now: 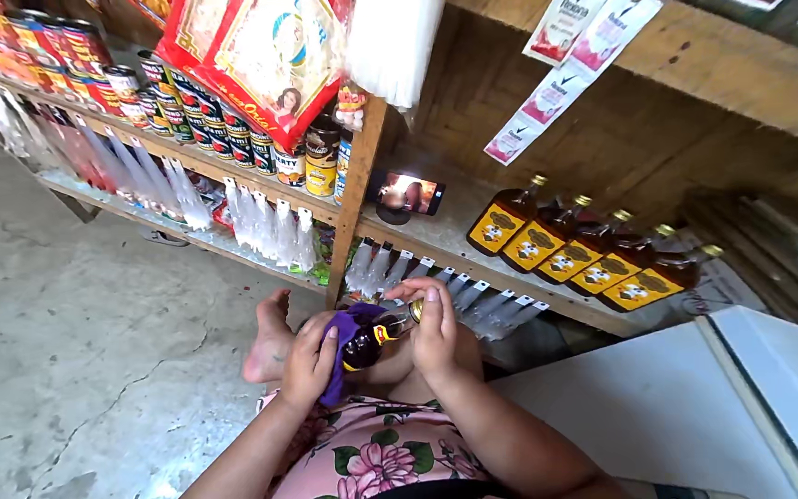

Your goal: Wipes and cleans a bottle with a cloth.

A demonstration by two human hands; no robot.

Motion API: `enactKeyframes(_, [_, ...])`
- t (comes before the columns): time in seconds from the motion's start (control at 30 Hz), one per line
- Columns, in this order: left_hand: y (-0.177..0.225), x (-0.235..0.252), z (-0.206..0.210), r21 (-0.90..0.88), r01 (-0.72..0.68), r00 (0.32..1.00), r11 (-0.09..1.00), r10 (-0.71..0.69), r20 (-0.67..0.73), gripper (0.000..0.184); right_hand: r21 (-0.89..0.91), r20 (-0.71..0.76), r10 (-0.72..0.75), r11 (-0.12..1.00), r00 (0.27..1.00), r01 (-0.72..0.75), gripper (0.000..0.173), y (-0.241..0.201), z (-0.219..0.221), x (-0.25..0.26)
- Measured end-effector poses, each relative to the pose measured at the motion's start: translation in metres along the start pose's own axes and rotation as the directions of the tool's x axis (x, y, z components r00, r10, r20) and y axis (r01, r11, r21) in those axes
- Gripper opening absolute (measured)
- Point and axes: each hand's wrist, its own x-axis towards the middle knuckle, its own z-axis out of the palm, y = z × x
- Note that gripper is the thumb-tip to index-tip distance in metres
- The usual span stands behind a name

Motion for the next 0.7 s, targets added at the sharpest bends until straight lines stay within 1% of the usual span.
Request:
enactKeyframes(0.13, [-0.014,-0.009,-0.003,0.022,0.056,0.998,0.998,-0.056,0.001,0.043,0.017,-0.005,0.011,1.000,1.000,-0.011,0.036,0.001,0.000,0.001])
enactKeyframes(0.33, [-0.028,-0.015,-0.008,-0.015,0.116,0.993,0.993,-0.115,0.021,0.042,0.012,0.027,-0.020,1.000,0.999,0.019,0.036,-0.005,0.004,-0.002])
enactKeyframes(0.5, [-0.039,-0.018,-0.014,-0.085,0.207,0.976,0.975,-0.200,0.080,0.043,0.044,0.048,-0.046,0.998,0.998,0.044,0.035,-0.005,0.008,-0.002])
enactKeyframes(0.7, [-0.051,-0.023,-0.017,-0.155,0.283,0.957,0.946,-0.269,0.108,0.041,0.056,0.114,-0.089,0.995,0.990,0.083,0.036,-0.013,0.011,-0.004])
